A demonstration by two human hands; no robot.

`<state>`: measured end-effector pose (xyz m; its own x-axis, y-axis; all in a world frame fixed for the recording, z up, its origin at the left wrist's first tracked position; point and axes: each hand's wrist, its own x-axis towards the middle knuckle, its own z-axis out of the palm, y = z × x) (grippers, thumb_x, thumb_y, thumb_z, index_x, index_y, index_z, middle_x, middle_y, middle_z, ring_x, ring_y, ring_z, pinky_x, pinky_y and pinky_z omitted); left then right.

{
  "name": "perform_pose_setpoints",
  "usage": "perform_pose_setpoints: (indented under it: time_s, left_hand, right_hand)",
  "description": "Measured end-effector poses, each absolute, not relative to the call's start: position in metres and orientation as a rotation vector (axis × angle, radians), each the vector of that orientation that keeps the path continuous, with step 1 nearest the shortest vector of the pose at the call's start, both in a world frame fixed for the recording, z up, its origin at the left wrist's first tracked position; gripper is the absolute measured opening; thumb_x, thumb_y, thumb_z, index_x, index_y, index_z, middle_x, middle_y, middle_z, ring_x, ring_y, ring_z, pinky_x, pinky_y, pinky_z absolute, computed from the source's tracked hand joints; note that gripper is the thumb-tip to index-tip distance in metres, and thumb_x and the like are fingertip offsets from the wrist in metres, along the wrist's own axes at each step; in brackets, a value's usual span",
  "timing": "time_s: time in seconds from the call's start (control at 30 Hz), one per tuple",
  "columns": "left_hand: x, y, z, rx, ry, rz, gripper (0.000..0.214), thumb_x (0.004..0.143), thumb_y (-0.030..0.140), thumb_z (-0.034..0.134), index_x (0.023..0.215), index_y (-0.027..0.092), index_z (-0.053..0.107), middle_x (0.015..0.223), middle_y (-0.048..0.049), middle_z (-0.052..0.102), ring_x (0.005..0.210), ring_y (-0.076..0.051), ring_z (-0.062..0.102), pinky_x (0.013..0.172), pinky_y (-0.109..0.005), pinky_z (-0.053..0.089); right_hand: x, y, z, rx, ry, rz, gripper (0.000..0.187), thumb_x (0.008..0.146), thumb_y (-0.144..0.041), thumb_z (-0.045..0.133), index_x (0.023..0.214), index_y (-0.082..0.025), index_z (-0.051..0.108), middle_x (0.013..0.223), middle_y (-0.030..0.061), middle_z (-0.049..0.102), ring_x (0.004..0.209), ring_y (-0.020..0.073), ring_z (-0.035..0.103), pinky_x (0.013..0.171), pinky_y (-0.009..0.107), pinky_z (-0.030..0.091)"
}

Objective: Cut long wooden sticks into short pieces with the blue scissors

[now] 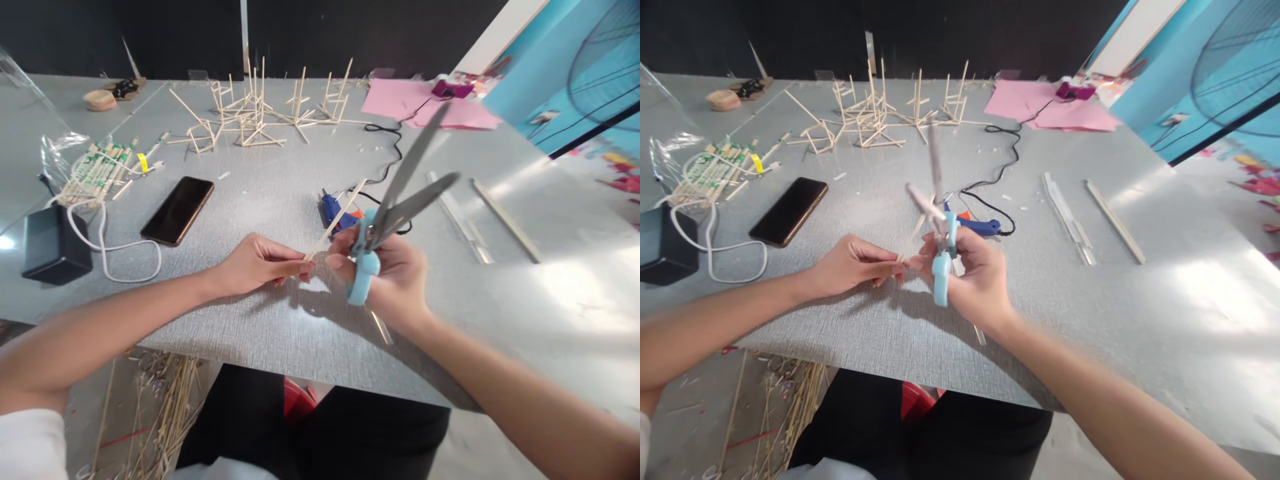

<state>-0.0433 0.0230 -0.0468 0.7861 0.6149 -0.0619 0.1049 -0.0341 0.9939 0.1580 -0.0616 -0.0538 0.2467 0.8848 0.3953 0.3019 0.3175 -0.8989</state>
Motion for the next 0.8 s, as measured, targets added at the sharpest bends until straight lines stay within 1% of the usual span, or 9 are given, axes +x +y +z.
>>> perform_pose_setpoints:
  time_s: [0.07,0.17,0.27,0.33,0.43,0.5,0.63,0.7,0.8]
  left_hand:
    - [-0.044,0.022,-0.048,1.561,0.603,0.511,0.024,0.088,0.040,0.078,0.088,0.017,0.085,0.072,-0.0050,0.075,0.055,-0.007,0.051,0.053,-0.021,0.043]
    - [-0.047,0.022,-0.045,1.595,0.595,0.607,0.020,0.090,0.037,0.078,0.092,0.019,0.085,0.084,-0.0071,0.079,0.060,-0.009,0.058,0.056,-0.022,0.047]
    - [-0.052,0.024,-0.035,1.710,0.528,0.731,0.014,0.090,0.031,0.078,0.095,0.020,0.085,0.095,-0.0088,0.081,0.078,-0.014,0.069,0.066,-0.023,0.054]
    - [-0.056,0.026,-0.027,1.797,0.480,0.799,0.012,0.090,0.028,0.078,0.097,0.022,0.085,0.099,-0.0091,0.081,0.085,-0.016,0.071,0.070,-0.025,0.056]
    - [-0.062,0.029,-0.018,1.920,0.415,0.820,0.013,0.091,0.027,0.076,0.099,0.022,0.085,0.093,-0.0081,0.081,0.078,-0.016,0.070,0.068,-0.026,0.055]
    - [-0.065,0.030,-0.016,1.994,0.368,0.820,0.014,0.093,0.027,0.075,0.101,0.021,0.085,0.087,-0.0076,0.081,0.074,-0.016,0.070,0.068,-0.027,0.054]
    - [-0.067,0.031,-0.019,2.148,0.285,0.821,0.018,0.096,0.027,0.070,0.106,0.020,0.083,0.088,-0.0092,0.080,0.080,-0.018,0.072,0.072,-0.029,0.056]
    - [-0.068,0.031,-0.020,2.229,0.250,0.807,0.020,0.098,0.027,0.066,0.108,0.020,0.083,0.089,-0.0097,0.080,0.077,-0.017,0.070,0.071,-0.028,0.056]
    - [-0.068,0.032,-0.020,2.329,0.231,0.848,0.022,0.101,0.027,0.063,0.110,0.020,0.082,0.082,-0.0082,0.077,0.069,-0.015,0.064,0.065,-0.026,0.052]
  right_hand:
    - [0.164,-0.059,-0.051,-1.213,-1.297,0.467,0.022,0.079,-0.039,0.085,0.084,-0.027,0.067,0.076,-0.0008,0.068,0.070,0.0186,0.064,0.068,0.037,0.055]
    - [0.177,-0.052,-0.050,-1.217,-1.330,0.357,0.020,0.083,-0.038,0.081,0.085,-0.027,0.064,0.077,-0.0010,0.065,0.072,0.0190,0.063,0.072,0.038,0.054]
    - [0.192,-0.046,-0.052,-1.230,-1.469,0.310,0.023,0.083,-0.039,0.080,0.088,-0.026,0.061,0.081,-0.0004,0.064,0.074,0.0193,0.062,0.073,0.038,0.052]
    - [0.198,-0.043,-0.053,-1.233,-1.592,0.259,0.027,0.081,-0.039,0.080,0.090,-0.026,0.059,0.084,0.0002,0.064,0.075,0.0194,0.061,0.072,0.037,0.051]
    - [0.199,-0.041,-0.051,-1.232,-1.779,0.108,0.031,0.078,-0.038,0.080,0.094,-0.026,0.057,0.082,0.0004,0.062,0.071,0.0196,0.059,0.067,0.036,0.048]
    - [0.196,-0.041,-0.049,-1.176,-1.889,0.001,0.029,0.079,-0.035,0.077,0.096,-0.026,0.055,0.083,0.0012,0.060,0.072,0.0207,0.057,0.065,0.036,0.047]
    - [0.191,-0.042,-0.049,-1.086,-2.040,-0.120,0.025,0.078,-0.029,0.069,0.098,-0.025,0.055,0.084,0.0035,0.059,0.077,0.0237,0.056,0.070,0.039,0.048]
    - [0.190,-0.042,-0.051,-1.087,-2.079,-0.154,0.024,0.078,-0.028,0.067,0.098,-0.024,0.055,0.084,0.0037,0.058,0.076,0.0240,0.055,0.071,0.040,0.048]
    - [0.191,-0.044,-0.054,-1.084,-2.090,-0.204,0.027,0.078,-0.026,0.066,0.103,-0.024,0.054,0.085,0.0043,0.058,0.078,0.0248,0.055,0.071,0.040,0.048]
